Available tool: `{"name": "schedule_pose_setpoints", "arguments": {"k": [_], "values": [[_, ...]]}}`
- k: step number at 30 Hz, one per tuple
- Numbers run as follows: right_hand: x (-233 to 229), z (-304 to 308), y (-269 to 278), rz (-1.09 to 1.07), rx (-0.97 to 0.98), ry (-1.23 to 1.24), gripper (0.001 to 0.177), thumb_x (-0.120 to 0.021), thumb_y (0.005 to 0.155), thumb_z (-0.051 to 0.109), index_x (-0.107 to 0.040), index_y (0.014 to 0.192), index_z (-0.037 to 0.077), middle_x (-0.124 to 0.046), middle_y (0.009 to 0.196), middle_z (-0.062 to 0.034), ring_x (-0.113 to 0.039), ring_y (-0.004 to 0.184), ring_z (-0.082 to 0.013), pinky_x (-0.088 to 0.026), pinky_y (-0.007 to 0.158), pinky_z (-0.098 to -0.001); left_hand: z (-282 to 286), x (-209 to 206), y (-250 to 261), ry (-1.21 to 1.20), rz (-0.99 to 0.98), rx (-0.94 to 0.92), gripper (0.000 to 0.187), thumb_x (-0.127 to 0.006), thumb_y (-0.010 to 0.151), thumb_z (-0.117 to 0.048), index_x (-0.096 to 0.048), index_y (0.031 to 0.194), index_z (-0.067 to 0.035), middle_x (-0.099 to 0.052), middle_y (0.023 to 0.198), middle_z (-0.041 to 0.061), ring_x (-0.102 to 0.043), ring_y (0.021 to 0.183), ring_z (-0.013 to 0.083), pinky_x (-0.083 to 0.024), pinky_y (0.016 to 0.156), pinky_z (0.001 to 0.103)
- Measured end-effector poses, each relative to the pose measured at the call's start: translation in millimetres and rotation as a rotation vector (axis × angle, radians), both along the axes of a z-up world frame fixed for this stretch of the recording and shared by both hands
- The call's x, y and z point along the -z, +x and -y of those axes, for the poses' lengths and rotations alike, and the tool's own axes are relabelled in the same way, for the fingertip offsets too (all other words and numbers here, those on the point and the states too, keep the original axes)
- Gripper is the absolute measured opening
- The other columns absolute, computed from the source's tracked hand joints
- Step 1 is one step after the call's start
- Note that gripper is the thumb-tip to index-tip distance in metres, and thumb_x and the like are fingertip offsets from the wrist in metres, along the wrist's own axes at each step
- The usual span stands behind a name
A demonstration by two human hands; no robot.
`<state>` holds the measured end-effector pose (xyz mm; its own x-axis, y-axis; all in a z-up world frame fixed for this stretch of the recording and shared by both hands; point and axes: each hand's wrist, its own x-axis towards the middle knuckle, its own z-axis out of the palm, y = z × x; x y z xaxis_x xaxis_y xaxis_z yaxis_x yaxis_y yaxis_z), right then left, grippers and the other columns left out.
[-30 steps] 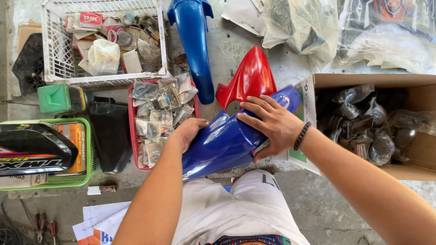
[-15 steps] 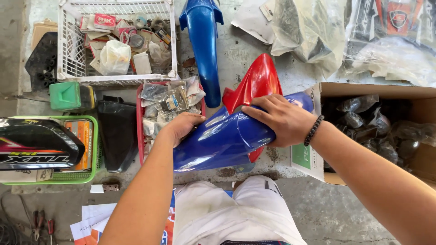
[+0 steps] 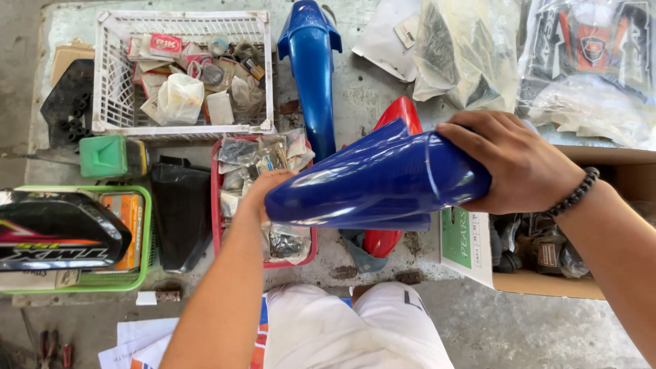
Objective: The person wipes a red motorcycle part with a cloth, then picks up a blue motorcycle part and wipes it with the same cloth. The person turns the blue part over to wipe different sides and places it back on the table.
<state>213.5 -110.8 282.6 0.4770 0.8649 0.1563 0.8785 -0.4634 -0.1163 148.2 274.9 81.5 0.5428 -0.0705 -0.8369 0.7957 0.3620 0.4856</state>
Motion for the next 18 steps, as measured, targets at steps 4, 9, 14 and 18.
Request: {"name": "schedule_pose_setpoints", "arguments": {"k": [4,9,14,18], "values": [[6,18,-8,-0.012,0.118,0.001,0.117,-0.097,0.052,0.029,-0.04,0.152,0.005,-0.058,0.14,-0.0233,-0.066,0.118,-0.0416,-0.058,0.102,-0.0528,41,26,12,0.102,0.049,0.078,0.026,-0.064,0.097,-0.011,-0.072,0.12,0.001,-0.075,0.094,0.014,-0.066,0.069,0.0162,-0.056,0.06,0.028],[25,36,-29,-0.022,0.281,-0.086,0.111,-0.095,0.049,0.033,-0.049,0.146,0.006,-0.06,0.136,-0.017,-0.065,0.118,-0.037,-0.055,0.104,-0.0502,108,70,2,0.414,0.191,0.285,0.027,-0.067,0.092,-0.016,-0.072,0.116,-0.003,-0.074,0.101,0.013,-0.067,0.082,0.0244,-0.056,0.07,0.035],[35,55,-55,0.007,0.395,-0.164,0.108,-0.094,0.049,0.035,-0.054,0.144,0.006,-0.061,0.138,-0.0177,-0.065,0.12,-0.0385,-0.052,0.106,-0.0525,139,117,-36,0.63,0.273,0.434,0.029,-0.068,0.088,-0.02,-0.072,0.113,-0.006,-0.074,0.106,0.012,-0.068,0.091,0.0305,-0.055,0.077,0.04],[48,79,-61,0.01,0.427,-0.165,0.116,-0.096,0.045,0.036,-0.051,0.147,0.004,-0.061,0.141,-0.0189,-0.065,0.121,-0.0365,-0.052,0.109,-0.0527,157,155,-63,0.867,0.396,0.562,0.03,-0.07,0.085,-0.023,-0.072,0.11,-0.008,-0.074,0.111,0.011,-0.068,0.1,0.0367,-0.055,0.084,0.046]]}}
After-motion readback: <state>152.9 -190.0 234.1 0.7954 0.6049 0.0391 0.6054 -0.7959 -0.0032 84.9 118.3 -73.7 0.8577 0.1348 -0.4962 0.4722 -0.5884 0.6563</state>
